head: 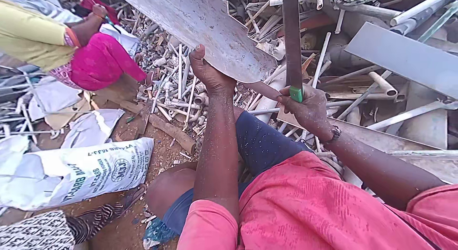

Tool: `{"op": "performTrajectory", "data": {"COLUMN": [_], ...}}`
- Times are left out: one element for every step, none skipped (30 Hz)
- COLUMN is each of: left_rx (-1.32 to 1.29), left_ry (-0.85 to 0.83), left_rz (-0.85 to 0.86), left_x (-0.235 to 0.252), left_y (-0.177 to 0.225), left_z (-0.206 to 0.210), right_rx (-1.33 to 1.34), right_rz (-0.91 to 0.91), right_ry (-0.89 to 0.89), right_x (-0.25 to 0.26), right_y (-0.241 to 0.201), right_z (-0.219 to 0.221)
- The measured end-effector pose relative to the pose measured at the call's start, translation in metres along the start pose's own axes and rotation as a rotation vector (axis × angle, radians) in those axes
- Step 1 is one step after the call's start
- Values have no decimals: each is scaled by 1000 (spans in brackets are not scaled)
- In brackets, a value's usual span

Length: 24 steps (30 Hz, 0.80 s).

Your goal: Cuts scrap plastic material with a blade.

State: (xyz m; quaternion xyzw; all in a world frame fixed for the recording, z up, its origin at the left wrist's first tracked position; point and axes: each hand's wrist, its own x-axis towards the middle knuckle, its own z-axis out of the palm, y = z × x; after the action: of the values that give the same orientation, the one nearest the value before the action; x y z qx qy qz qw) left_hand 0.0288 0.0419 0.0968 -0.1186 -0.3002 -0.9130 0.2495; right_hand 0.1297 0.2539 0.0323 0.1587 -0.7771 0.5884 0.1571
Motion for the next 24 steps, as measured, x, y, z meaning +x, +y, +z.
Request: {"op": "performTrajectory", "data": {"left_rx": [11, 35, 58, 72, 58, 13, -33, -68, -75, -75, -73, -73, -84, -109, -136, -143, -144, -154, -166, -190, -213, -238, -263, -285], "left_ry": [1, -1, -12, -10, 3, 20, 49, 76, 94, 110, 126, 142, 161, 170, 172, 180, 196, 210, 212, 206, 213, 216, 215, 218], "left_rz": [-101, -196, -291, -380, -446, -477, -488, -487, -485, -489, -498, -507, -515, -513, -509, -504, -498, -495, -499, -503, -504, -509, -518, -534], "left_x": [-5, -14, -27, -41, -53, -60, -63, -63, -62, -61, -61, -61, -60, -60, -59, -57, -56, -55, -53, -51, -51, -51, -51, -51], "left_y": [-4, -10, -19, -28, -36, -44, -49, -52, -54, -55, -55, -55, -55, -57, -59, -60, -61, -62, -62, -65, -68, -71, -77, -82], "left_z": [1, 3, 6, 7, 6, 2, -3, -8, -12, -16, -20, -25, -30, -36, -44, -51, -57, -62, -66, -71, -75, -78, -81, -84], "right_rx": [-75, -145, -212, -264, -307, -337, -344, -333, -300, -247, -184, -115, -56, -27, -47, -112, -184, -239, -280, -315, -342, -355, -365, -375], "right_rz": [-43, -100, -164, -225, -260, -272, -273, -269, -259, -242, -211, -166, -115, -72, -54, -41, -21, 11, 33, 46, 51, 60, 68, 60], "right_ry": [47, 103, 154, 191, 195, 183, 164, 138, 113, 94, 70, 38, 4, -28, -61, -107, -170, -245, -298, -339, -370, -404, -441, -474], "right_x": [4, 9, 14, 19, 21, 19, 15, 10, 6, 3, 0, -3, -6, -8, -10, -13, -16, -20, -25, -32, -39, -45, -49, -53], "right_y": [1, 2, 6, 10, 14, 17, 21, 24, 26, 26, 24, 21, 16, 14, 14, 15, 18, 23, 30, 39, 46, 51, 55, 59], "right_z": [-1, -1, 0, 3, 6, 10, 15, 19, 22, 26, 28, 29, 27, 23, 17, 9, 0, -9, -18, -25, -32, -39, -45, -50]}}
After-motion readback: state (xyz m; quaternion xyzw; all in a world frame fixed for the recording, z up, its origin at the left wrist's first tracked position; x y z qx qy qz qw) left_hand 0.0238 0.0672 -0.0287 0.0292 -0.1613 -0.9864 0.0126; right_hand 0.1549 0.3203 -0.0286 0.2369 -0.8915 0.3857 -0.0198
